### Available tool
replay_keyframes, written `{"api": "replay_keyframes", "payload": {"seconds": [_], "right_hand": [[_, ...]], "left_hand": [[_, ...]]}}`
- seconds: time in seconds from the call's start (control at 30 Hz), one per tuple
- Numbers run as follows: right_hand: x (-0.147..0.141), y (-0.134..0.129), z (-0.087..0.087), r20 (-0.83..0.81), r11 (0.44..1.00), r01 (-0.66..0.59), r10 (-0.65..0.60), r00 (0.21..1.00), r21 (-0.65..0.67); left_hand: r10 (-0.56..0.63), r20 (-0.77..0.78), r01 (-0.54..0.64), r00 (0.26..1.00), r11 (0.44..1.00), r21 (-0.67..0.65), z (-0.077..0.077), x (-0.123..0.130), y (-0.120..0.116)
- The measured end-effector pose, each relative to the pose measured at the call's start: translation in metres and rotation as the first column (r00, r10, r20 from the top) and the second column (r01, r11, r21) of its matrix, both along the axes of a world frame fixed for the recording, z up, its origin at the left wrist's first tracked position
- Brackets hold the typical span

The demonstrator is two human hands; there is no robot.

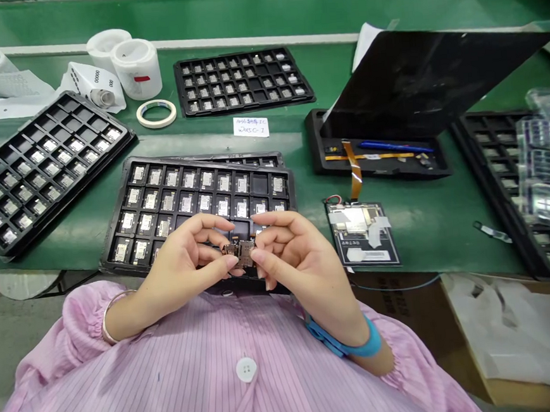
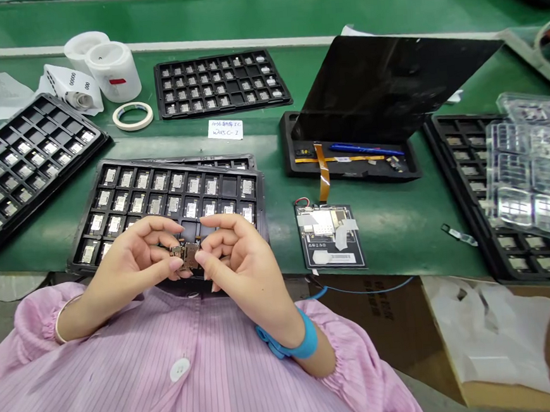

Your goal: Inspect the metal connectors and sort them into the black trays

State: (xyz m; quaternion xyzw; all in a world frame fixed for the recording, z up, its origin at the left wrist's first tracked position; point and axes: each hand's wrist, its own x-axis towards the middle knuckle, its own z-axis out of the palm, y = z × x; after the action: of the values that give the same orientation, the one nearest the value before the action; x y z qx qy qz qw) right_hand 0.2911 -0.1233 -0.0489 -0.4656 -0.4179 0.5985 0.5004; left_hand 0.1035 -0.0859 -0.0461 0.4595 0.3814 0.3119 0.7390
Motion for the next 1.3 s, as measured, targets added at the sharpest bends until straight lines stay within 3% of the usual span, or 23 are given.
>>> {"api": "replay_keyframes", "payload": {"seconds": [0.33,0.83,1.3], "right_hand": [[0.0031,-0.0033,-0.0026,0.078,0.989,-0.143,0.146,0.986,-0.049],[0.0031,-0.0007,-0.0003,0.213,0.995,-0.097,0.099,0.972,-0.021],[0.0025,0.0003,-0.0032,0.215,0.997,-0.075,0.076,0.974,-0.017]], "left_hand": [[0.013,0.010,-0.013,1.000,1.000,-0.002,0.0006,-0.0009,-0.0031],[0.019,0.067,-0.018,0.998,1.000,-0.026,0.0007,-0.0062,-0.0033],[-0.009,0.104,0.017,0.995,0.997,-0.076,0.0005,-0.0065,-0.0029]]}}
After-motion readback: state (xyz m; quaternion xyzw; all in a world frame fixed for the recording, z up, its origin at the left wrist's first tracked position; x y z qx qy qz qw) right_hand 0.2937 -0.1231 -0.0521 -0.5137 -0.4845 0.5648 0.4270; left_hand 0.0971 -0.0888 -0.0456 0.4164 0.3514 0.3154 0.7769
